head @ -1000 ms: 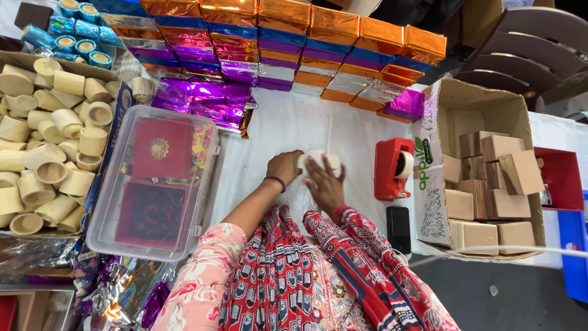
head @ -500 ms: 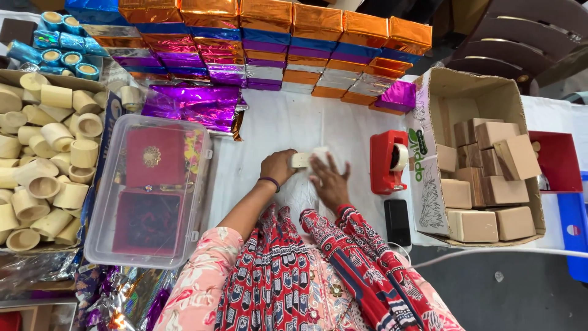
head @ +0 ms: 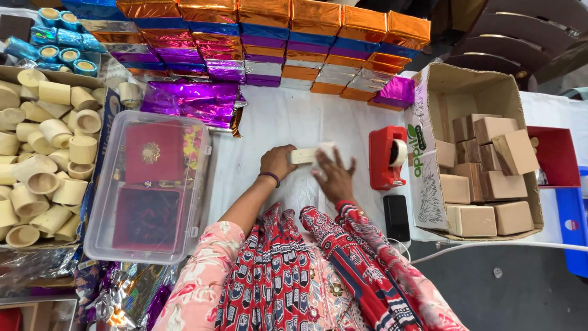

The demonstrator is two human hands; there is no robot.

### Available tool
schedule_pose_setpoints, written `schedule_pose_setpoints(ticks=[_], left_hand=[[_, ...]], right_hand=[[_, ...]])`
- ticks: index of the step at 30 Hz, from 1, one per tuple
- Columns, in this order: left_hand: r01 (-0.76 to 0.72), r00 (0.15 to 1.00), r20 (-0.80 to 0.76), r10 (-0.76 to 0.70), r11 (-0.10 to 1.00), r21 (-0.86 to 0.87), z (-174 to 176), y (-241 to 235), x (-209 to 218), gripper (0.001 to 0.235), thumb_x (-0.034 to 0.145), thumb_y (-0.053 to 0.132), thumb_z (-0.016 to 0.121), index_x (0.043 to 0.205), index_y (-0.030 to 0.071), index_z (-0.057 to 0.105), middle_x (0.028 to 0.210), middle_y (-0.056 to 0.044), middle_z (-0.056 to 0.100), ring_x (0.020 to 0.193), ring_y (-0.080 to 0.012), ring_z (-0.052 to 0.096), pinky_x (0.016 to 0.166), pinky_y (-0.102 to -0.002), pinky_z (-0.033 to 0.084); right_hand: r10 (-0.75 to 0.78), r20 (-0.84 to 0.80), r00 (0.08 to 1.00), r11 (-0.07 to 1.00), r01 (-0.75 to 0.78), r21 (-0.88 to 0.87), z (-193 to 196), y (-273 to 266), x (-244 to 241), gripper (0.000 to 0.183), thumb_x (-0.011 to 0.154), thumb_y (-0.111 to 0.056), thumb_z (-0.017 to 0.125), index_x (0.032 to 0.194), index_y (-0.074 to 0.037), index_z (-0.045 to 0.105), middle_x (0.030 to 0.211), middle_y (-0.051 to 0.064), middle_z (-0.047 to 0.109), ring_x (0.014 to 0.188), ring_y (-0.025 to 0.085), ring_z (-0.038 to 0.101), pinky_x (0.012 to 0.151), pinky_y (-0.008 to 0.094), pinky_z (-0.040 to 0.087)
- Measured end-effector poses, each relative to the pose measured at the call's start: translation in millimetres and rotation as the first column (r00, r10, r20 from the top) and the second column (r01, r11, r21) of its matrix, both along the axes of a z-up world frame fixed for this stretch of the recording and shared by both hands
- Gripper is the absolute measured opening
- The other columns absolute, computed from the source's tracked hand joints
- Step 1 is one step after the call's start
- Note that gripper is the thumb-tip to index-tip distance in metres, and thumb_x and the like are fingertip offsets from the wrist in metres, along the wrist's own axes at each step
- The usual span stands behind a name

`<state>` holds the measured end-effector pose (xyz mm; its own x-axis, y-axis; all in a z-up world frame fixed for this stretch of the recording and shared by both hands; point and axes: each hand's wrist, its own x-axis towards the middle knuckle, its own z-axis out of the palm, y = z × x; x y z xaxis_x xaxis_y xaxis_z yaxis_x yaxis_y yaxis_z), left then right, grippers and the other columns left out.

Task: The person wipes a small rectangular block with a white cloth on a table covered with various craft supplies. The person repeatedly rubs the block's surfaces with the cloth while holding it steady with the other hand.

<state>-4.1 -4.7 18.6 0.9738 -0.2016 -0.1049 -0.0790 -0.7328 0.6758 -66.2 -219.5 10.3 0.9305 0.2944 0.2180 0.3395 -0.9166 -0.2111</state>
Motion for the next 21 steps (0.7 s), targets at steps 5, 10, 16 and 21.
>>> schedule_pose_setpoints(ticks=[5,10,16,21], left_hand=[[0.004,1.000,0.002,-0.004,1.000,-0.003,-0.1,-0.9,-2.5,0.046,0.069,0.026,0.085,0.114,0.022,0.074,0.106,-0.009,0.076,0.097,-0.0329,0.072,0.084,-0.045,0.058],[0.008,0.999,0.031,-0.009,1.000,0.017,3.5,1.1,-1.7,0.050,0.069,0.023,0.085,0.118,0.021,0.073,0.107,-0.010,0.076,0.096,-0.0338,0.072,0.084,-0.046,0.057],[0.014,0.999,-0.030,-0.014,1.000,-0.019,8.1,0.8,-3.7,0.044,0.070,0.028,0.085,0.112,0.021,0.075,0.105,-0.008,0.077,0.097,-0.0317,0.073,0.085,-0.045,0.058],[0.014,0.999,0.041,-0.013,0.999,-0.031,-20.6,-1.3,-0.5,0.048,0.070,0.024,0.082,0.116,0.020,0.073,0.108,-0.009,0.076,0.097,-0.0329,0.072,0.084,-0.045,0.058]], right_hand=[[-0.087,0.056,0.995,0.984,0.095,-0.151,8.4,16.2,6.4,0.068,0.101,-0.064,0.051,0.155,-0.022,0.051,0.162,-0.005,0.048,0.160,0.022,0.021,0.121,0.056,-0.018],[0.084,0.004,0.996,0.990,-0.083,-0.110,13.3,31.1,-5.2,0.075,0.097,-0.068,0.052,0.155,-0.021,0.051,0.161,-0.005,0.048,0.159,0.021,0.019,0.122,0.056,-0.019],[-0.048,0.076,0.996,0.986,0.060,-0.156,4.4,-0.7,1.2,0.073,0.095,-0.068,0.052,0.152,-0.022,0.052,0.159,-0.004,0.047,0.158,0.023,0.018,0.117,0.058,-0.019],[0.032,0.048,0.998,0.991,-0.026,-0.131,8.2,33.1,-2.4,0.074,0.097,-0.070,0.054,0.153,-0.022,0.053,0.160,-0.006,0.048,0.160,0.021,0.018,0.122,0.056,-0.018]])
